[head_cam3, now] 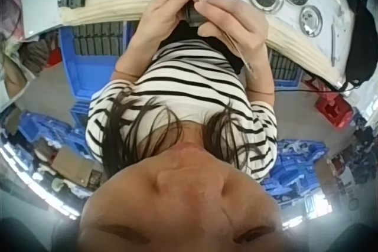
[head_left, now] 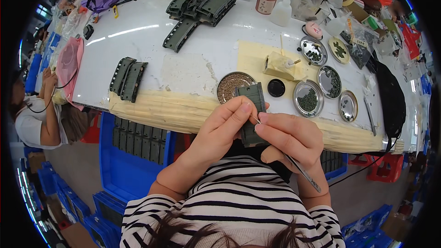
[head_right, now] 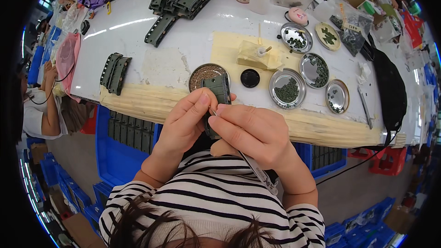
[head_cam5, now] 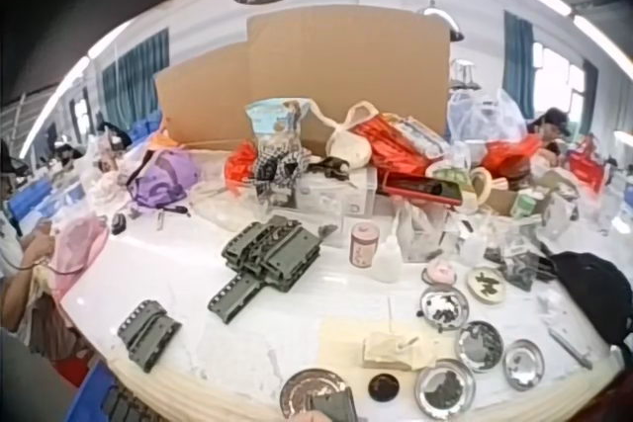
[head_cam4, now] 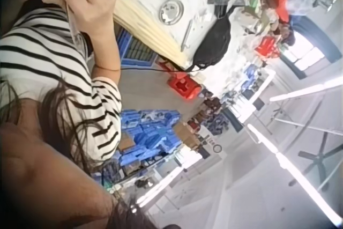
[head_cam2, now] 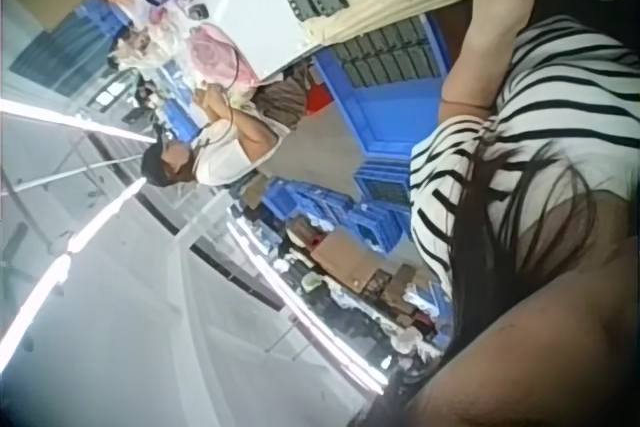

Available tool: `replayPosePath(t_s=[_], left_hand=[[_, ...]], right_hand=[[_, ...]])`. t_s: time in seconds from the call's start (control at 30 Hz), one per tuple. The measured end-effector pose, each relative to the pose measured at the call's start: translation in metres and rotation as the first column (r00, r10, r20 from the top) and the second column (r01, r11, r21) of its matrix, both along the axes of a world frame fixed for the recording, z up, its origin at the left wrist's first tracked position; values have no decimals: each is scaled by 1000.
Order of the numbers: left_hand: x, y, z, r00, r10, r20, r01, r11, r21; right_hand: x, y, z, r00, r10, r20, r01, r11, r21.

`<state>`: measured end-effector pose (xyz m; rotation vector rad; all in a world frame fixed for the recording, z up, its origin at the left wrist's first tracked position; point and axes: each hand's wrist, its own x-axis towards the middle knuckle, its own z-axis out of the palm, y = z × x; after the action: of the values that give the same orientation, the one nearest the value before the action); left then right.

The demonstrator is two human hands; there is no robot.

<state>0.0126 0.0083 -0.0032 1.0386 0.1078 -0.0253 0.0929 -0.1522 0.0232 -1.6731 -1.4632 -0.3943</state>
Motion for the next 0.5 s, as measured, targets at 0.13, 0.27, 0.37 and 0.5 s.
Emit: replayPosePath(t_s=[0.13, 0.27, 0.37, 0.5], left_hand=[[-1, 1, -1, 1000, -18, -7, 18, 1000, 19], [-1, 2, -3, 999, -28, 19, 27, 999, 32], [-1, 1, -2, 1000, -18, 8, 18, 999, 34], [0, 2, -3, 1000, -24, 19, 22, 998, 64]], right_hand=[[1, 0, -1, 1000, 9, 5, -9, 1000, 13], [1, 0, -2, 1000, 10, 5, -10, 1000, 14], [1, 1, -2, 1000, 13, 0, -13, 1000, 10], [0, 1, -1, 1000, 11, -6, -11, 1000, 3]])
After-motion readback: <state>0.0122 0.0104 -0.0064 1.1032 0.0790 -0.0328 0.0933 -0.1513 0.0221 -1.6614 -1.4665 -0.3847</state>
